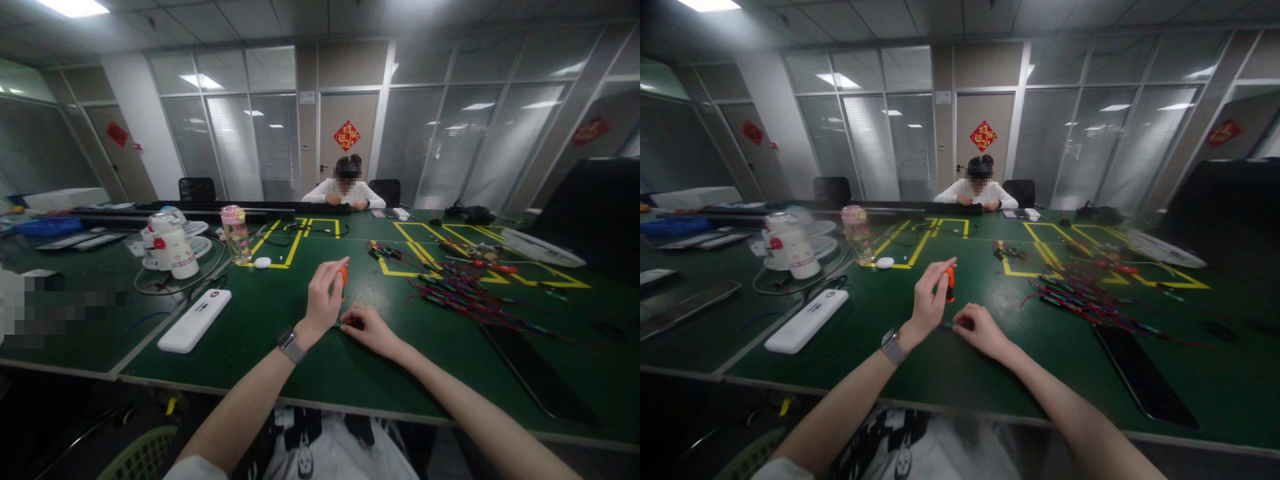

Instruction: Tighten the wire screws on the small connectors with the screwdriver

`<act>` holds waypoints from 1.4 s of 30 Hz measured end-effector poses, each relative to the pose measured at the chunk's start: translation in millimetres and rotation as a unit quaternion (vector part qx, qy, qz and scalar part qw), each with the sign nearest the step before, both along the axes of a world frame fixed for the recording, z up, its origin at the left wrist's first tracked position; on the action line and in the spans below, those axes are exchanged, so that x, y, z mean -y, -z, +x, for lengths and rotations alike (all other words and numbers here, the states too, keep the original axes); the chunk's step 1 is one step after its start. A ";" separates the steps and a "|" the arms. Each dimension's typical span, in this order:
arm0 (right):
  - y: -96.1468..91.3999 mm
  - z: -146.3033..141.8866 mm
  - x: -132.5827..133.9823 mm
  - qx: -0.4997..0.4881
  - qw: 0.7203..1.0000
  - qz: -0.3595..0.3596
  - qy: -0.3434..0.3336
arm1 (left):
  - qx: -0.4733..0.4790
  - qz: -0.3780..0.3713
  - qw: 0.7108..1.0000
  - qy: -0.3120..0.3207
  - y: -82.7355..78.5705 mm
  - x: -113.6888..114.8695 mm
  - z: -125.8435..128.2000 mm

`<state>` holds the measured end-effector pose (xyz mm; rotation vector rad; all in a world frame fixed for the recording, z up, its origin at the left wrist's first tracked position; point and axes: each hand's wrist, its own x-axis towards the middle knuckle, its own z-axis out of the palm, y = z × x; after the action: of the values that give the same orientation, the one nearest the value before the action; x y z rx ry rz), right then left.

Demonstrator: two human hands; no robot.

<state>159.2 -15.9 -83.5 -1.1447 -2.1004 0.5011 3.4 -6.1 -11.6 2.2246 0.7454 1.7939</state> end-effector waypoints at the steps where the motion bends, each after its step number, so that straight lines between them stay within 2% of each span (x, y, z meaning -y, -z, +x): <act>1: 0.0 0.2 -0.1 0.001 1.000 0.000 0.000 | 0.001 -0.002 1.000 0.002 0.0 -0.2 0.1; 10: -4.3 -1.4 2.3 0.009 1.000 -0.002 0.007 | -0.006 0.009 0.997 -0.070 -0.6 -2.0 1.0; 17: -4.7 -1.1 2.8 0.003 1.000 -0.005 0.001 | -0.012 -0.011 1.000 -0.009 -1.3 -0.4 0.0; 22: -3.8 -0.6 2.2 0.006 1.000 -0.006 0.004 | 0.002 0.011 0.998 -0.060 -1.6 -0.8 1.4; 24: -3.3 -0.4 1.7 0.006 1.000 -0.005 0.002 | 0.003 0.009 0.998 -0.062 -0.9 -0.9 1.2; 32: -2.2 -0.1 0.8 0.000 1.000 -0.002 -0.005 | -0.008 -0.018 1.000 0.006 0.4 -0.5 -0.8; 42: -5.2 -0.8 2.9 0.007 1.000 -0.006 0.002 | -0.004 0.009 0.999 -0.049 -0.6 -1.2 2.1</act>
<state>158.4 -18.8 -78.3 -1.1616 -2.1101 0.5056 5.5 -4.9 -11.0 2.2436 0.8575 1.8452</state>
